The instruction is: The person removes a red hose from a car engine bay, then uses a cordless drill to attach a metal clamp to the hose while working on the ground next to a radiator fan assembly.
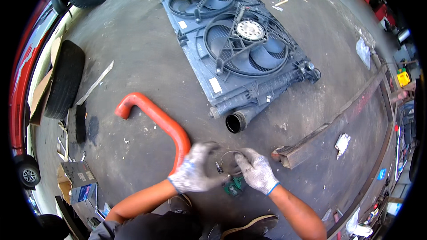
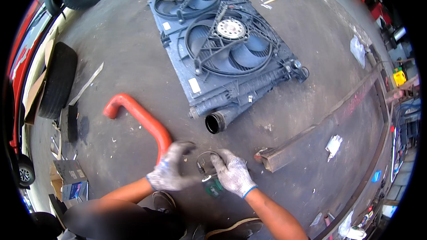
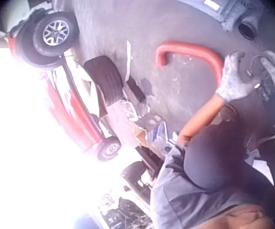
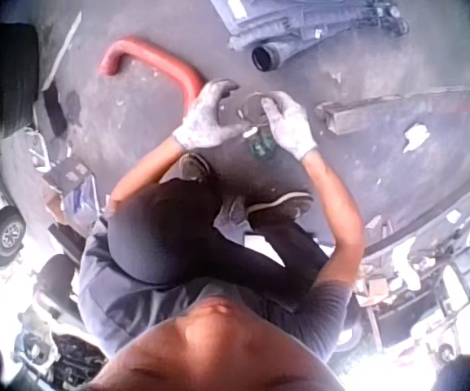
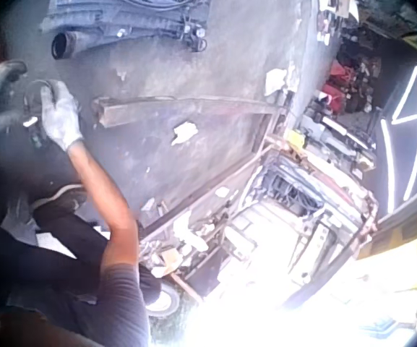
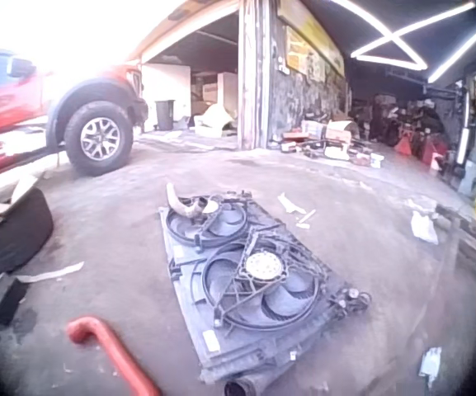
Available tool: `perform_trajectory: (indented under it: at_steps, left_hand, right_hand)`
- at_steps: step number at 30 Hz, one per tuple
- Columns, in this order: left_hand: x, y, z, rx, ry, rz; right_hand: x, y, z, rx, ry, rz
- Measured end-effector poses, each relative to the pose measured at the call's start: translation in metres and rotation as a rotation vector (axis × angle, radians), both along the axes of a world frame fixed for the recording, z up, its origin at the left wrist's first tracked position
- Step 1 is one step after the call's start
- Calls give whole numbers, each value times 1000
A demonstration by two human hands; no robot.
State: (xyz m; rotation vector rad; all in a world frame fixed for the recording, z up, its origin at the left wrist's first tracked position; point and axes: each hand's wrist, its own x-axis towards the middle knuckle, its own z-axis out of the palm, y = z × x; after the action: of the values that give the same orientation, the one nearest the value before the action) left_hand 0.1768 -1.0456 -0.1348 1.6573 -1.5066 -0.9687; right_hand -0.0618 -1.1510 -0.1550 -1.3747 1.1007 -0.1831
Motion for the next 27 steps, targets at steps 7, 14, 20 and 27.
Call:
perform_trajectory:
  at_steps: [7, 14, 20, 27]
  left_hand:
    - [71, 56, -54, 604, -248, 609]
    - [63, 10, -52, 822, -79, 492]
    - [76, 40, -20, 626, -58, 544]
    - [120, 26, 14, 376, 15, 685]
  right_hand:
    - [16, -25, -12, -694, 45, -145]
    - [48, -3, 1, -309, -165, -221]
    - [31, 6, -3, -49, -218, -302]
    - [63, 19, 22, -57, -218, -162]
